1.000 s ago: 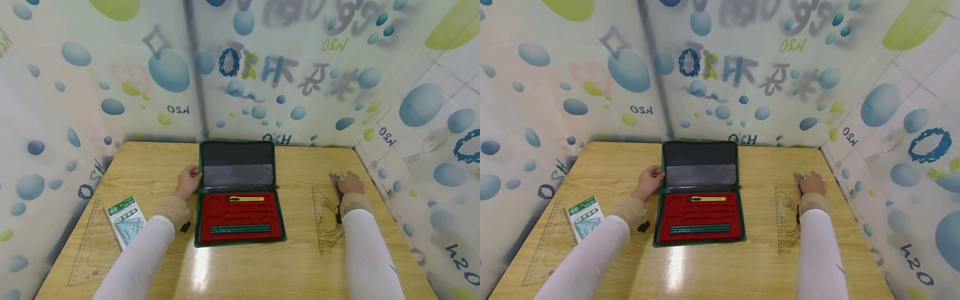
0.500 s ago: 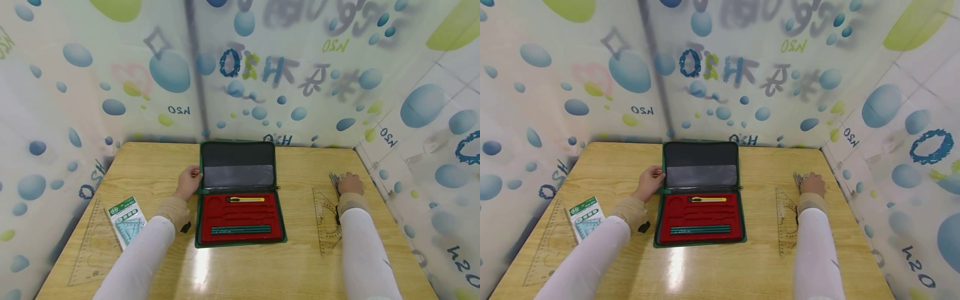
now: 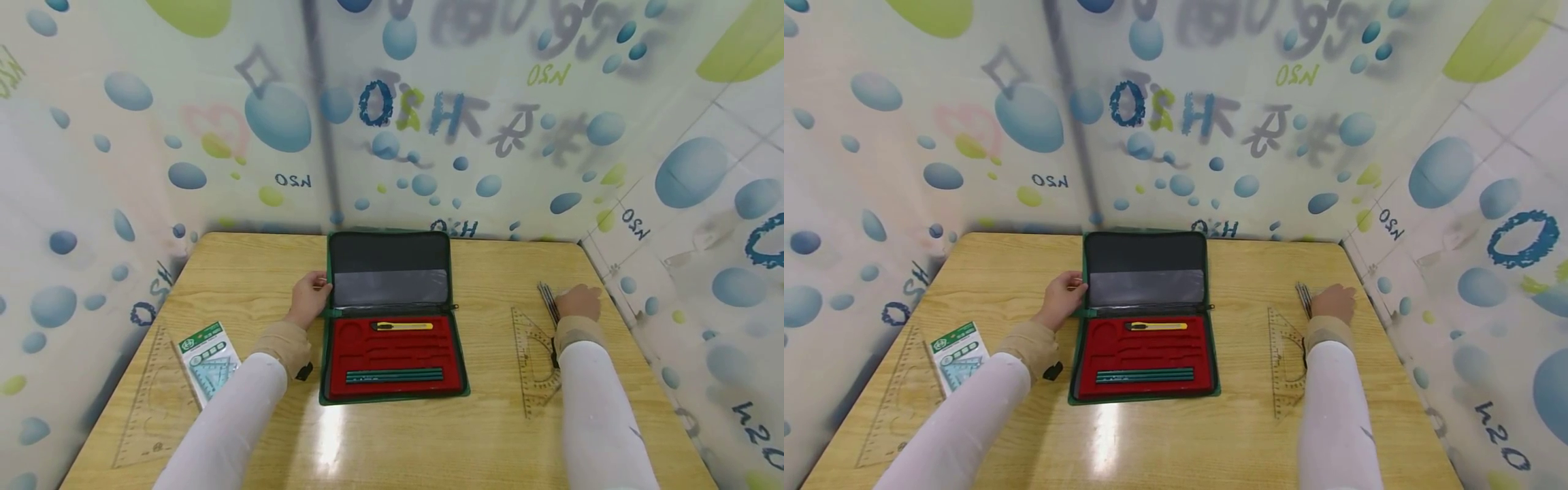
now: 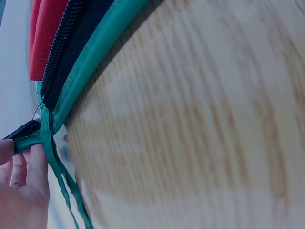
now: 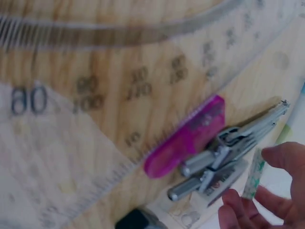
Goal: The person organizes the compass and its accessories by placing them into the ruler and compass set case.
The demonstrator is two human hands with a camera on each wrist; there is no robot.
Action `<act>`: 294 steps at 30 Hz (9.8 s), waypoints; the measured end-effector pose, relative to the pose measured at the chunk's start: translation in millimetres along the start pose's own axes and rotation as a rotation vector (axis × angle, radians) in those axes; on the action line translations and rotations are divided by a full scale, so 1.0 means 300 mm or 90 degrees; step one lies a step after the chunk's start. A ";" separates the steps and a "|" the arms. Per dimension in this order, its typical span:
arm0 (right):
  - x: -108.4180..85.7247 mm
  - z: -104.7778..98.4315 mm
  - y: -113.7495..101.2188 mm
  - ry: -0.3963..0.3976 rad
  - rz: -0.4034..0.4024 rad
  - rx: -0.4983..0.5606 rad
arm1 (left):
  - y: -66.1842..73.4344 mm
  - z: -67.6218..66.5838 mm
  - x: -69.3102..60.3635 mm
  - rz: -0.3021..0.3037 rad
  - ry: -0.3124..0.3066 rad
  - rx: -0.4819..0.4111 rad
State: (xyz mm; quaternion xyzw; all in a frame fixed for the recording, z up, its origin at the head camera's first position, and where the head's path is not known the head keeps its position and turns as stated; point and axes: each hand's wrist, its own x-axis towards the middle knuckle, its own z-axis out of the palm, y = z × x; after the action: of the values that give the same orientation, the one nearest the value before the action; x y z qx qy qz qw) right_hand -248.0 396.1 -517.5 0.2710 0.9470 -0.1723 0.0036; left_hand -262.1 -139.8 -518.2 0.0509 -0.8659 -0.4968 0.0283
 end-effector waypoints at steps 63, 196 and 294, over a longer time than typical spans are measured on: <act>-0.750 0.264 -0.923 -0.181 -0.703 -0.089 | -0.002 0.011 0.006 -0.007 0.000 0.002; -0.160 -0.072 -0.137 -0.076 -0.157 -0.033 | -0.008 0.008 0.007 0.006 -0.014 0.014; -0.622 0.110 -0.640 -0.140 -0.791 -0.101 | 0.006 0.006 -0.001 -0.008 -0.009 -0.006</act>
State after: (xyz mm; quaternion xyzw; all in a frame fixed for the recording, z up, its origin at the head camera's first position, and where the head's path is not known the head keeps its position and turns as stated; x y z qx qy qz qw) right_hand -190.4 137.3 -467.4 -0.3497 0.9315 -0.0982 0.0203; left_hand -262.0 -137.3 -517.4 0.0531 -0.8636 -0.5010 0.0194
